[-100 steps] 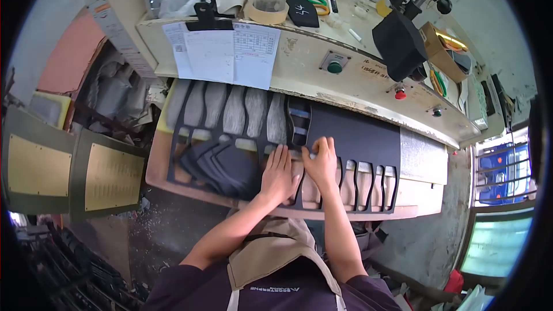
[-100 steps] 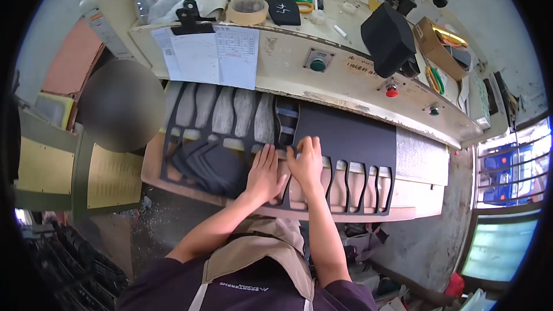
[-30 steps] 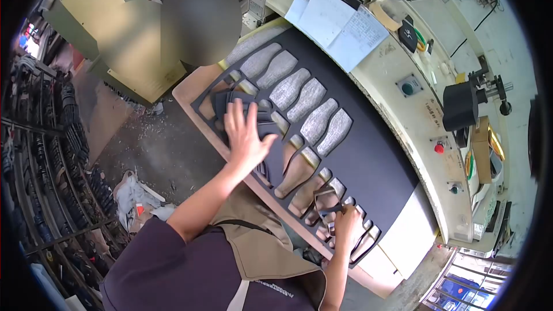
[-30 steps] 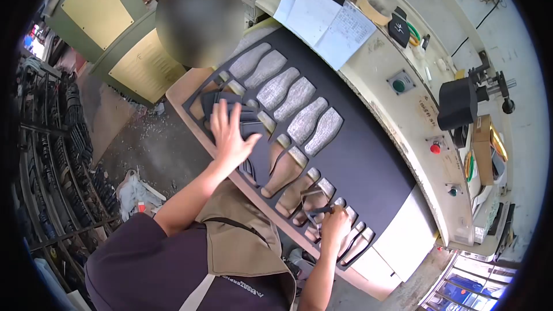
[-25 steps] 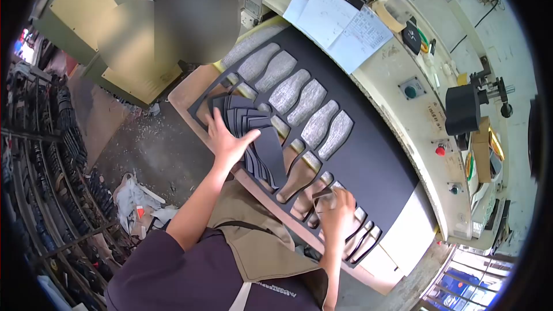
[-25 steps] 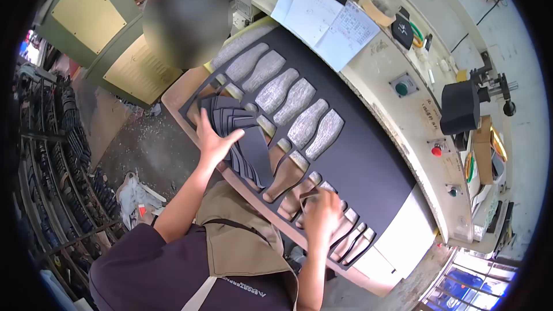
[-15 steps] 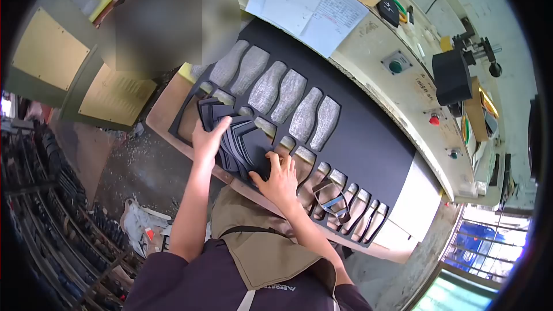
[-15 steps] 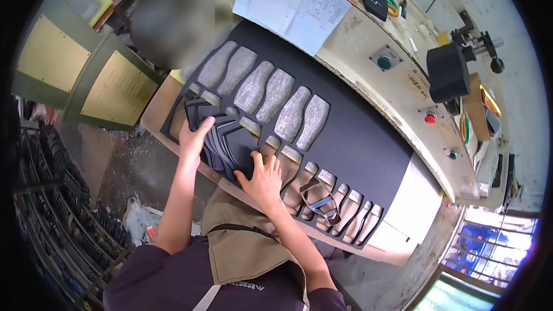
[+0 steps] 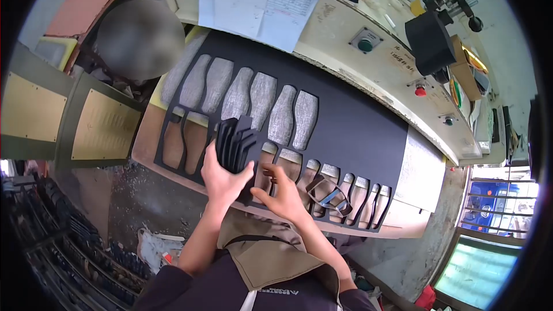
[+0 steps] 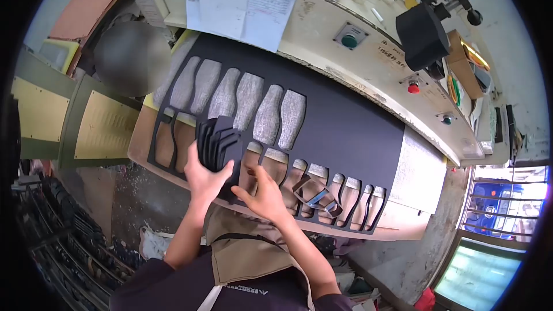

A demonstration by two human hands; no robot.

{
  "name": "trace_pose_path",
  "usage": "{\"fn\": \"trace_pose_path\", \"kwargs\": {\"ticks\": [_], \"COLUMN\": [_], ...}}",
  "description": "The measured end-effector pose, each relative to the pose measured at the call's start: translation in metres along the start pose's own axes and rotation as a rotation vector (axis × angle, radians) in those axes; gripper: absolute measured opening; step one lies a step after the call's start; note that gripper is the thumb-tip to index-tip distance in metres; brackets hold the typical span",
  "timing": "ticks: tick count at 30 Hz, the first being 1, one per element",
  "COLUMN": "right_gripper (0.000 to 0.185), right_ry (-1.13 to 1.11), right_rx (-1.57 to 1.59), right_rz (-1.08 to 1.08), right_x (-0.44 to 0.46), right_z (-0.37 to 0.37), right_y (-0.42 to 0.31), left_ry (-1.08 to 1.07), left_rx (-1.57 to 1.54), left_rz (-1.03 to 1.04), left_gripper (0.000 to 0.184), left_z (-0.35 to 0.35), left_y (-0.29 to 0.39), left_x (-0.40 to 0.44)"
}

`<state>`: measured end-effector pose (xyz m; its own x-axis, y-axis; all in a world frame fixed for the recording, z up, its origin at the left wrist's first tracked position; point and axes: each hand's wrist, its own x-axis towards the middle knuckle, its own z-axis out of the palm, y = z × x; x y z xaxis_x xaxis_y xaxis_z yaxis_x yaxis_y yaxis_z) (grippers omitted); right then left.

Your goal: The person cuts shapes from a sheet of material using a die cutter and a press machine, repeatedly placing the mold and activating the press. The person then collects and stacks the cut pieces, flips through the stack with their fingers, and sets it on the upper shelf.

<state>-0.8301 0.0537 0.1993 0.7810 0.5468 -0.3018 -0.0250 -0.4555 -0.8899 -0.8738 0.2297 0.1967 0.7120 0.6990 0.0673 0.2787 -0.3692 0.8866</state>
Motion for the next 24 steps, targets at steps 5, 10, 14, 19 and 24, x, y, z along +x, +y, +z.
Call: {"fn": "trace_pose_path", "kwargs": {"ticks": [5, 10, 14, 19, 24], "right_gripper": [0.09, 0.092, 0.094, 0.098, 0.111], "right_ry": [-0.077, 0.014, 0.424, 0.284, 0.339], "right_rx": [0.229, 0.191, -0.248, -0.932, -0.75], "right_rz": [-0.26, -0.362, -0.354, -0.295, -0.226], "right_x": [-0.019, -0.034, -0.04, 0.0, -0.021], "right_z": [-0.06, -0.156, -0.24, -0.292, -0.288], "right_y": [-0.023, -0.014, -0.009, 0.087, 0.153], "left_ry": [-0.249, -0.291, -0.339, -0.551, -0.662], "left_rx": [-0.351, -0.621, -0.412, -0.098, -0.023], "left_rz": [0.192, 0.531, 0.745, 0.694, 0.48], "left_gripper": [0.094, 0.121, 0.121, 0.118, 0.117], "left_z": [-0.018, 0.077, 0.135, 0.224, 0.257], "left_y": [0.074, 0.117, 0.142, 0.099, 0.094], "left_x": [-0.022, -0.025, -0.004, 0.003, -0.046]}}
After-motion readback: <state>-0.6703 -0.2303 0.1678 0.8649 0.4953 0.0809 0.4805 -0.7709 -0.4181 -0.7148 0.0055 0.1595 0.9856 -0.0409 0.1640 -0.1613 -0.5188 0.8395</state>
